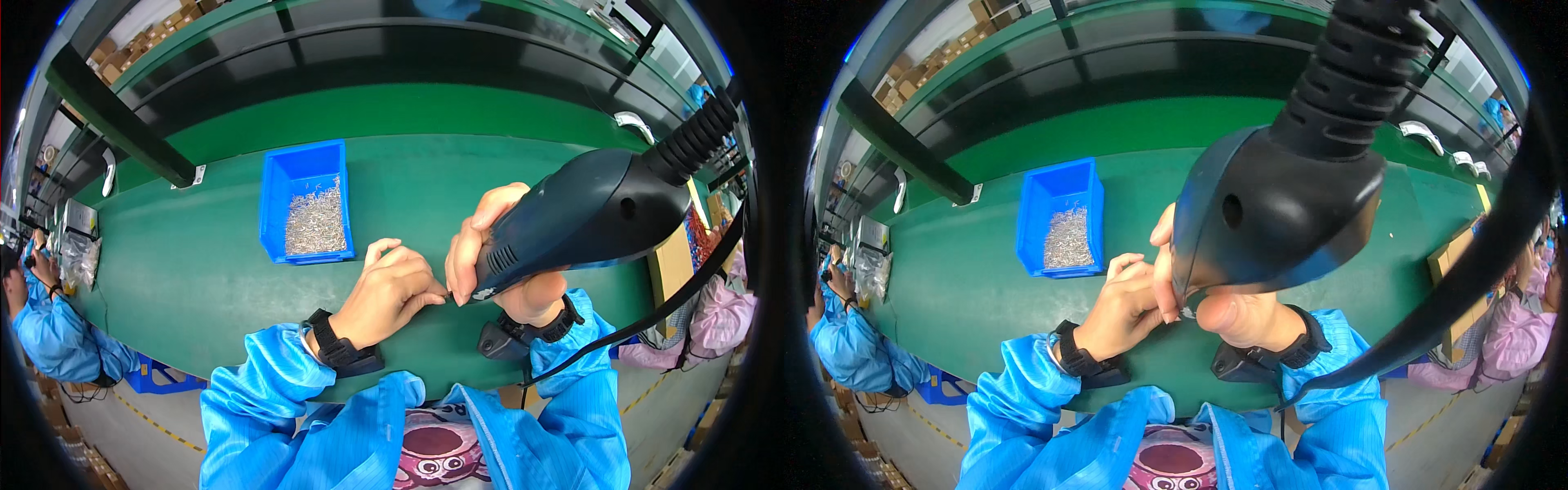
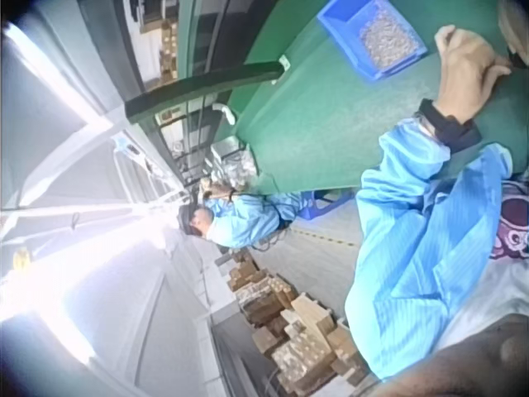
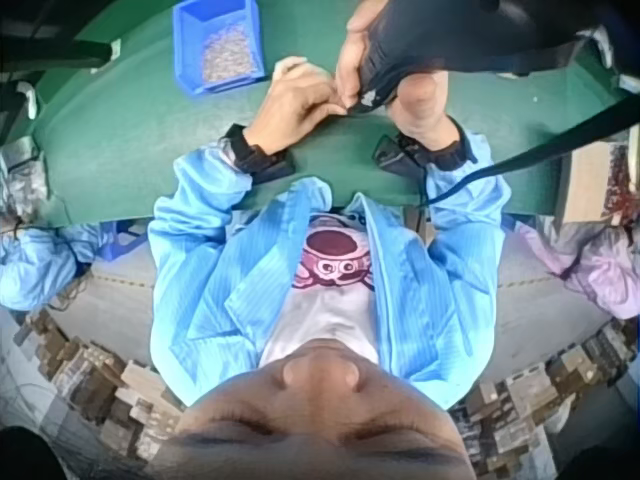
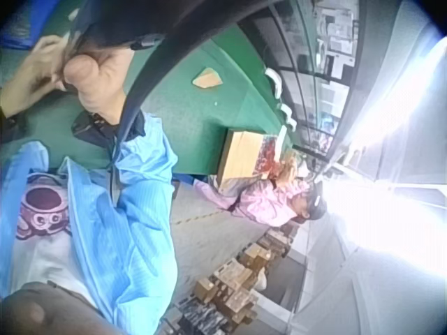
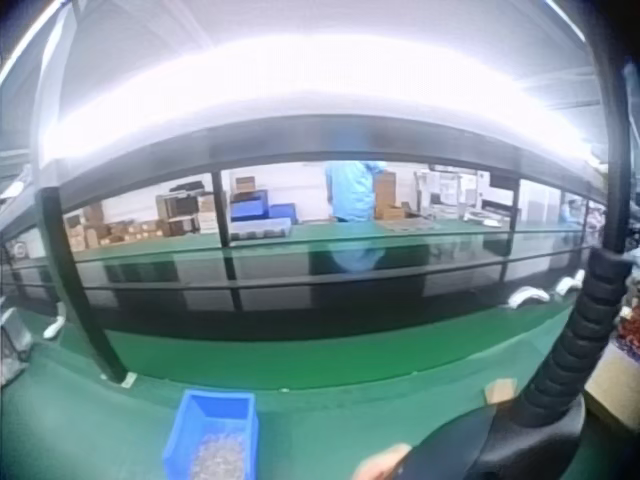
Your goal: Manually assemble components of an electronic device using a power screwdriver.
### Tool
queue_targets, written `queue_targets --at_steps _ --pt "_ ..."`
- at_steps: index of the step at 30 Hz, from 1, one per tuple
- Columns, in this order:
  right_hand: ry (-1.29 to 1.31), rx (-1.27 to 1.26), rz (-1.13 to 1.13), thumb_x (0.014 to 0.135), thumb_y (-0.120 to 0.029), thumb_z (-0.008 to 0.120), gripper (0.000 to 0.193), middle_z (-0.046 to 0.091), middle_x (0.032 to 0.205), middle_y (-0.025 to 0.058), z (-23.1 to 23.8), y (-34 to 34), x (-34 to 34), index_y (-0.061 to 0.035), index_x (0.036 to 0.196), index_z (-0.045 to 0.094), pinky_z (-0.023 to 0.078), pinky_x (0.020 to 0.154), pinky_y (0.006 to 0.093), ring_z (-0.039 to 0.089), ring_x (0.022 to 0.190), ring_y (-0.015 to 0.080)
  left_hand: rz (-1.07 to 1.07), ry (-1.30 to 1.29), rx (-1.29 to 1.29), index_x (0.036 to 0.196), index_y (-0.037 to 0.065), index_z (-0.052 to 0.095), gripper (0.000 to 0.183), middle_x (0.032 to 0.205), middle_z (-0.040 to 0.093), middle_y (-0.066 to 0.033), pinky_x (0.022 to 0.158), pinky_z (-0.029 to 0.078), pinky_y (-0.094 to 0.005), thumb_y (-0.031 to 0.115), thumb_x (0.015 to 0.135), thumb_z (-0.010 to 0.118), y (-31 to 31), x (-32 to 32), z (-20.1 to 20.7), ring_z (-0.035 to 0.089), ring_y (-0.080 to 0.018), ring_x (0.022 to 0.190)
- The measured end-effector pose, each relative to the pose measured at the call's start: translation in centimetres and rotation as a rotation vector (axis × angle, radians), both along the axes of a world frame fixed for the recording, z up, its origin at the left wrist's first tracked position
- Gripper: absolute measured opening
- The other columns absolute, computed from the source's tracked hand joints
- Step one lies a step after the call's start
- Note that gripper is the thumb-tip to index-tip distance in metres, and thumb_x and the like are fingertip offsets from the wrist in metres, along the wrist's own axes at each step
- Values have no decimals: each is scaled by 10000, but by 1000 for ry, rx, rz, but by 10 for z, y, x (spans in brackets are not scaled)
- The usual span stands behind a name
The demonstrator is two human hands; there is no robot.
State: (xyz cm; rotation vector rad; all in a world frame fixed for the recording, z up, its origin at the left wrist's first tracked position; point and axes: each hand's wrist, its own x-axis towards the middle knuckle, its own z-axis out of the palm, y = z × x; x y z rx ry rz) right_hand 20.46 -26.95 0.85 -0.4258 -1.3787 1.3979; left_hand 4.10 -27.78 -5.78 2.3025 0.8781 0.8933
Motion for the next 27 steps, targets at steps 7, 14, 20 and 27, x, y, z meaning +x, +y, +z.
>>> queue_targets --at_steps 7,14,20,27 --pt "1 -8 -24 691 -639 549 726 521 560 84 -5 -1 -1 -14 1015 373 450 438 260 525 454 158 82 -128 28 749 93 622 80 714 572 -12 772 350 -317 126 699 675 6 -7 -2 532 -191 718" --pt "-55 -100 248 642 -703 554 862 598 732 164 -6 23 17 10 1103 411 478 732 378 618 691 259 30 -206 -378 787 33 622 80 714 587 -64 545 404 -267 104 754 636 14 -9 -22 530 -182 611" --pt "358 -428 -38 866 -235 516 382 584 860 170 -90 101 67 -6 1156 422 467 769 325 593 836 255 57 -149 -528 810 25 639 106 673 571 -11 452 341 -202 127 783 636 22 -11 -29 415 -33 505" --pt "252 -416 -120 838 -147 544 330 552 891 123 -145 128 63 -13 1120 437 459 670 270 559 751 180 57 -127 -474 808 32 621 116 738 610 -75 540 443 -267 147 795 608 24 -25 -47 572 -147 636"
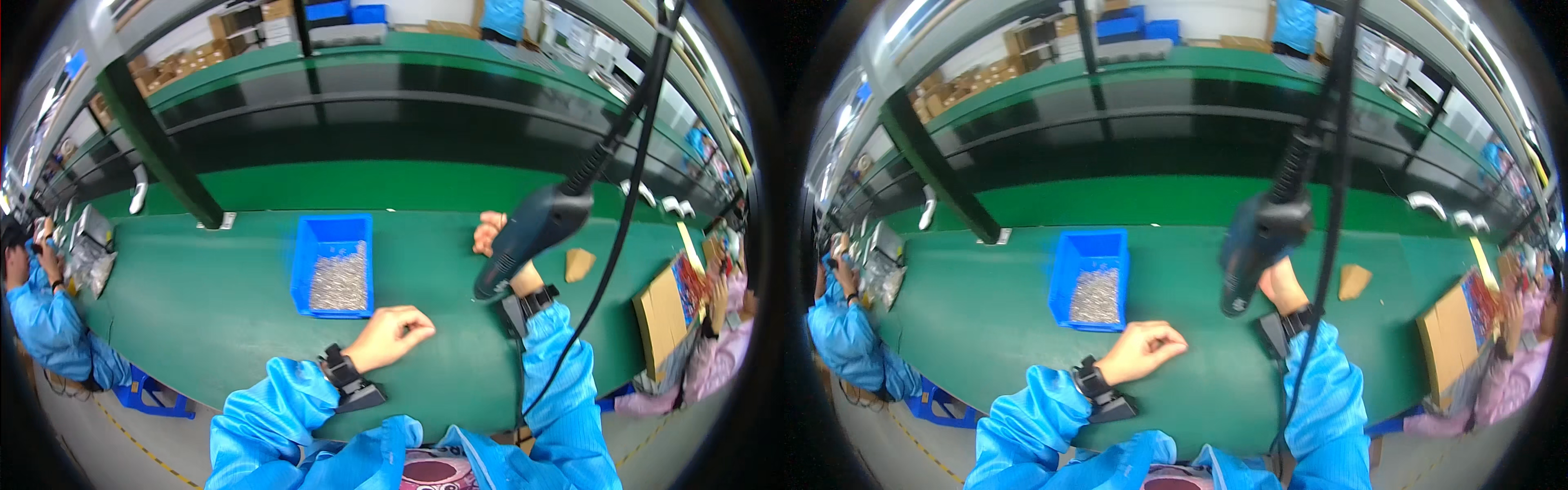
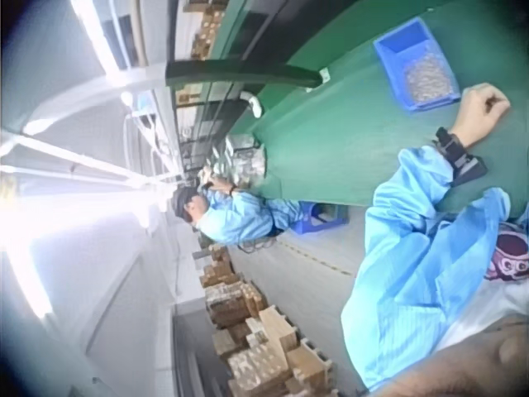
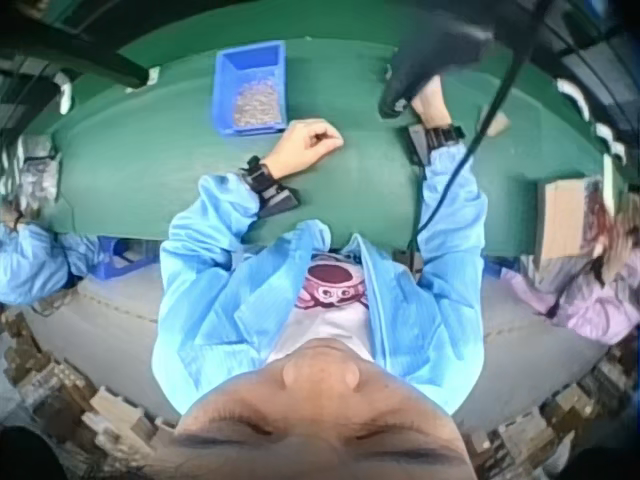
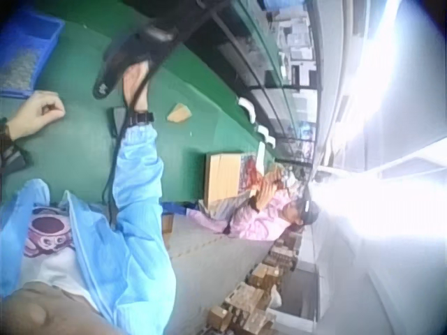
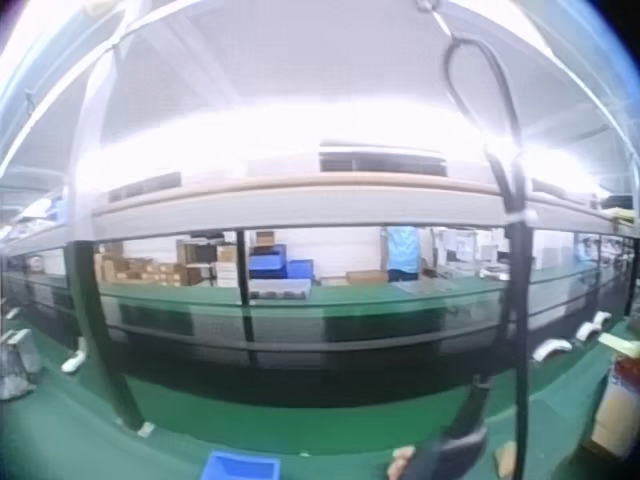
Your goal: Manually assemble components of an electronic device using a power screwdriver.
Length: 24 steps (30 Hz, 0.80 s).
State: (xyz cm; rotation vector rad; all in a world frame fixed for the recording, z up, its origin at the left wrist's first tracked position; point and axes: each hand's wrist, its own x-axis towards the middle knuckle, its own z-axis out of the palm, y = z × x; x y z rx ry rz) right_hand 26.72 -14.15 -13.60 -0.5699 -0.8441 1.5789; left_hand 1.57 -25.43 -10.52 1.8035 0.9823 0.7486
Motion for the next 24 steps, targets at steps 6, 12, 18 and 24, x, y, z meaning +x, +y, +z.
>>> queue_targets --at_steps 6,12,18,24 --pt "-306 23 -104 850 -248 548 352 591 751 94 -8 1 19 2 1085 469 475 556 257 577 611 170 -102 -42 96 841 30 611 130 793 611 -79 604 466 -294 154 806 591 -3 6 4 595 -199 728" --pt "-194 26 -8 895 -198 477 207 574 737 101 -12 5 19 -38 1023 505 485 570 310 556 592 182 -72 -58 75 827 23 600 135 787 603 -69 566 440 -292 156 807 589 -5 6 0 570 -185 681" --pt "-262 25 -24 892 -213 489 214 569 730 90 -16 11 19 -38 1013 506 478 548 287 550 574 168 -81 -77 118 818 21 590 161 771 592 -63 547 420 -295 182 811 584 -3 5 -1 540 -176 635" --pt "-370 7 -107 888 -233 497 238 570 723 81 -7 2 16 -45 1034 488 477 505 266 555 549 153 -100 -49 77 822 20 588 174 766 588 -67 548 419 -294 193 808 584 -3 7 0 539 -177 634"
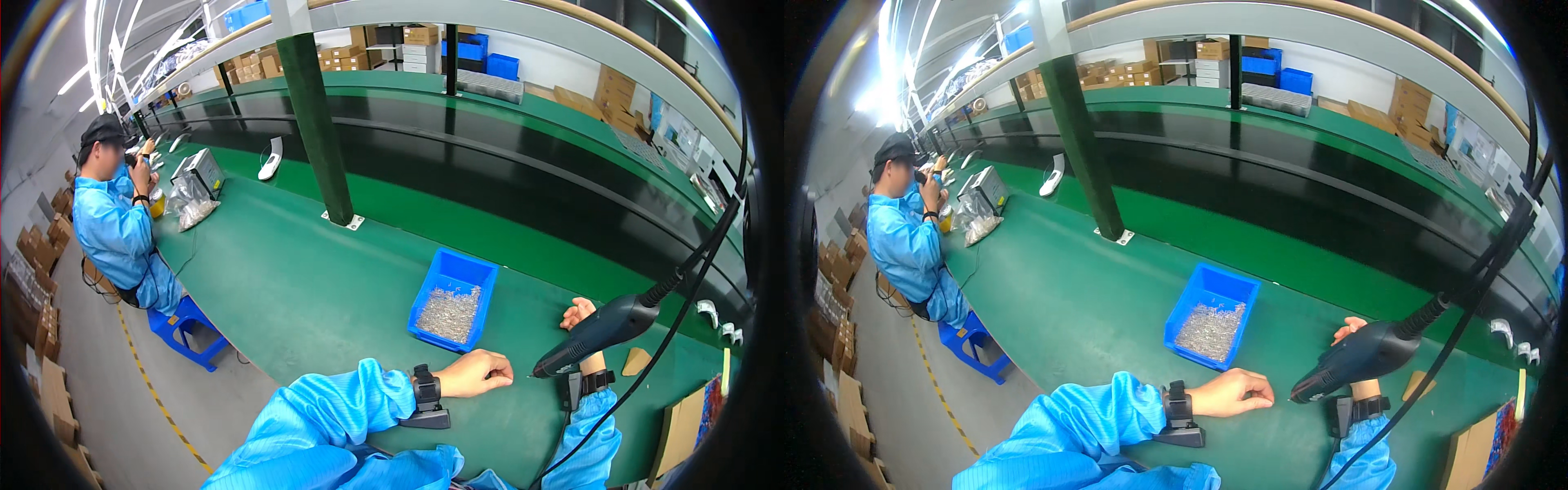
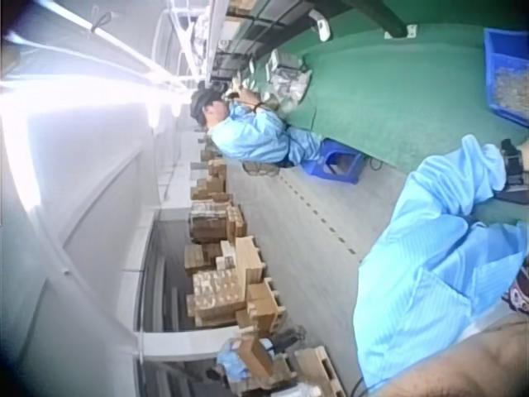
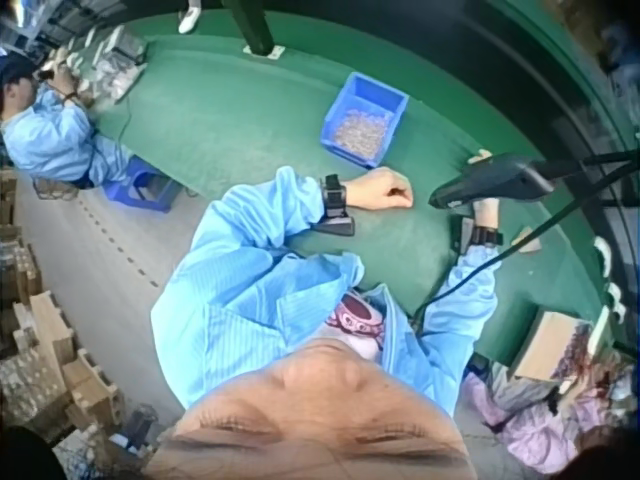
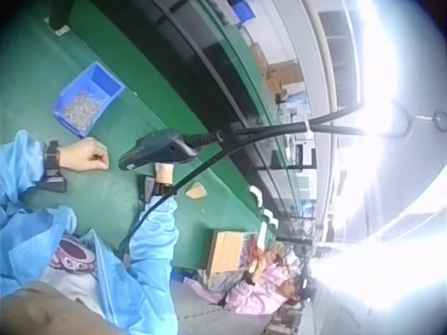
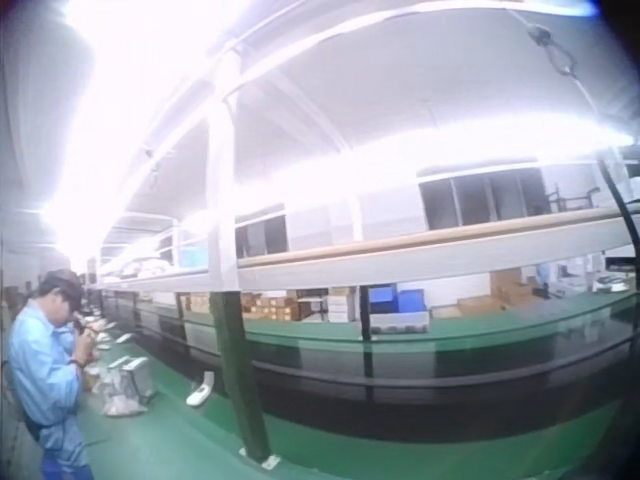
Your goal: Manually assemble components of an electronic device using a power screwdriver.
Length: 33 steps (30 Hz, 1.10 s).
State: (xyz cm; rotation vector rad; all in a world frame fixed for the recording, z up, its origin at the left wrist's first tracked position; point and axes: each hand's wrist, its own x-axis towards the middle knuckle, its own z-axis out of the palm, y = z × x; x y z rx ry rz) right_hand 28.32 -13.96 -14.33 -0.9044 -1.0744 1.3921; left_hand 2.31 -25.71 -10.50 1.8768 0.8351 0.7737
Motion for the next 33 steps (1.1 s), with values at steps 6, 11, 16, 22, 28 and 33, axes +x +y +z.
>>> queue_targets --at_steps 6,11,16,22,28,33 --pt "223 5 -16 859 -198 502 267 592 754 120 -27 9 17 15 1020 495 492 571 295 582 657 187 -31 17 119 850 16 614 198 801 607 -106 638 461 -339 207 822 566 3 2 5 595 -255 741" --pt "122 25 114 808 -172 608 297 569 861 61 15 -9 -22 -35 1047 495 510 658 287 574 776 143 13 40 70 847 25 633 162 747 603 -71 545 426 -276 179 805 604 0 -9 2 558 -177 632" --pt "112 -10 -17 845 -135 542 218 596 912 71 42 -25 -9 -6 1021 544 469 703 243 568 777 130 -32 57 65 843 23 623 158 780 618 -97 588 460 -297 174 803 599 6 9 9 591 -215 677" --pt "-3 6 75 861 -209 540 233 594 792 77 28 -15 -27 -22 999 546 499 633 263 580 673 131 60 144 93 792 38 655 75 717 621 -78 541 451 -254 100 751 652 0 -8 4 574 -143 602" --pt "38 -10 107 866 -241 528 186 576 742 26 17 -14 -20 -69 934 554 446 573 214 553 626 96 80 60 15 780 -3 593 86 665 554 -38 520 383 -225 80 775 617 -13 5 19 457 -94 557" --pt "26 -2 114 869 -255 526 193 570 738 22 18 -13 -22 -71 919 548 444 573 215 549 626 91 70 69 7 796 2 602 81 677 564 -28 528 388 -221 80 778 615 -12 3 19 461 -85 566"
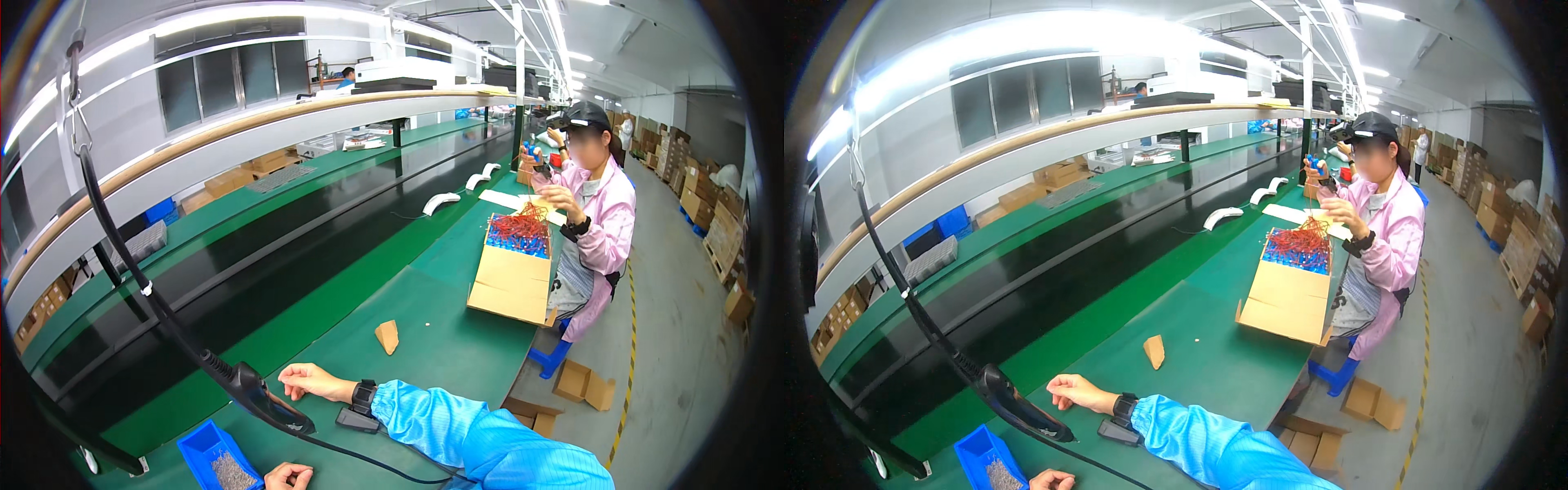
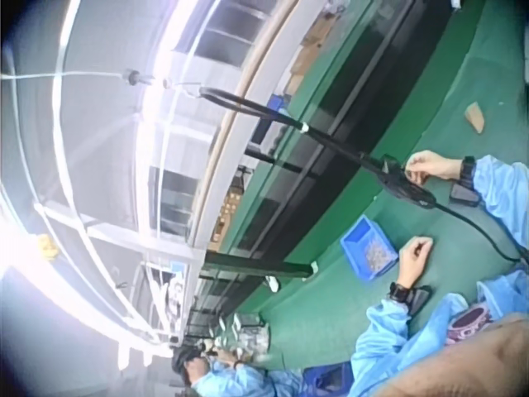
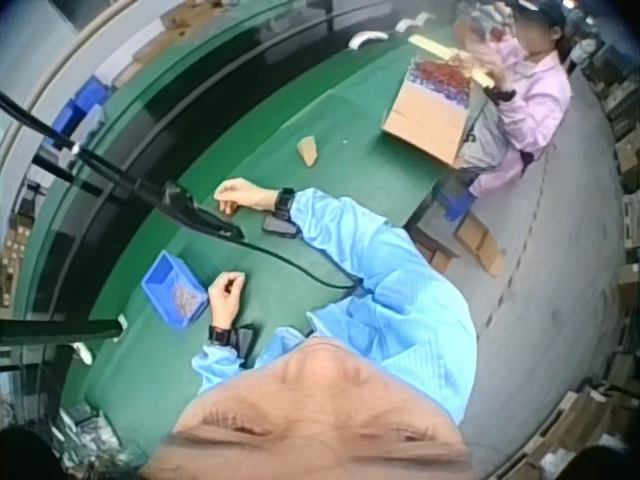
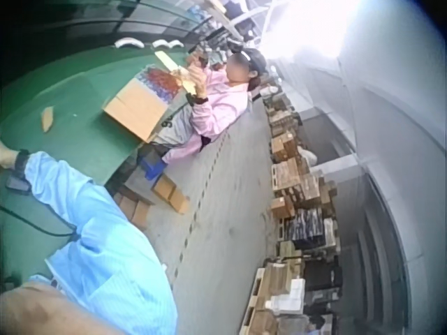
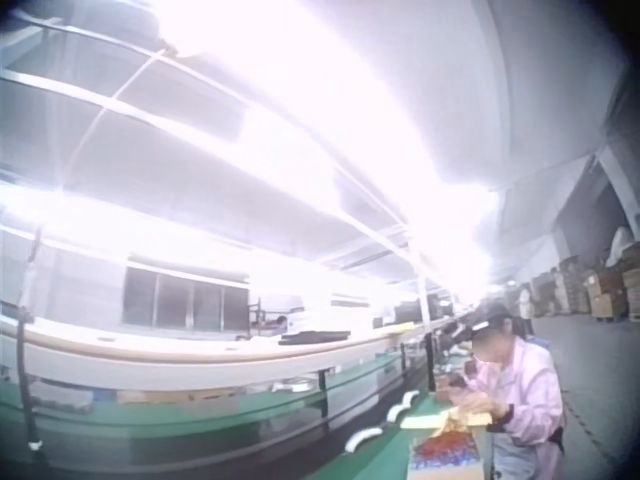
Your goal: Manually assemble components of an electronic device using a power screwdriver.
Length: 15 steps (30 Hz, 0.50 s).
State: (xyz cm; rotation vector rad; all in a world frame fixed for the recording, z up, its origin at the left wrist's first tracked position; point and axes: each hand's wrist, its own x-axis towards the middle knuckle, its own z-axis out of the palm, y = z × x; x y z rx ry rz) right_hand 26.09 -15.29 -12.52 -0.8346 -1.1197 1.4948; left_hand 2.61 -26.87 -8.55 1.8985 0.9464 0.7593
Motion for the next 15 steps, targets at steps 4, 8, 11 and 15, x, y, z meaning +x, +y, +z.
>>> queue_targets --at_steps 4,8,11,15 --pt "11 -16 17 875 -261 523 196 573 756 11 0 1 -1 -82 949 550 428 596 206 547 648 82 10 -7 -55 801 -4 603 81 707 578 -34 555 400 -217 74 783 610 1 -4 -2 481 -84 601" --pt "-18 -10 13 871 -265 527 205 575 760 16 -1 2 -5 -77 949 549 430 595 207 547 641 84 14 -16 -51 821 -18 606 89 738 590 -57 587 416 -227 64 786 602 1 -8 -3 511 -109 640" --pt "-17 -2 2 868 -259 528 204 574 750 20 -1 2 -2 -70 944 547 441 589 213 550 631 89 6 1 -31 835 -23 610 101 749 595 -66 601 426 -241 65 786 601 2 -4 -1 526 -127 658" --pt "-30 10 -4 867 -249 527 198 574 741 26 1 1 -2 -66 938 545 452 579 217 552 620 93 -11 26 69 830 -22 613 112 774 615 -107 647 445 -287 79 783 595 -1 -3 4 575 -191 701"
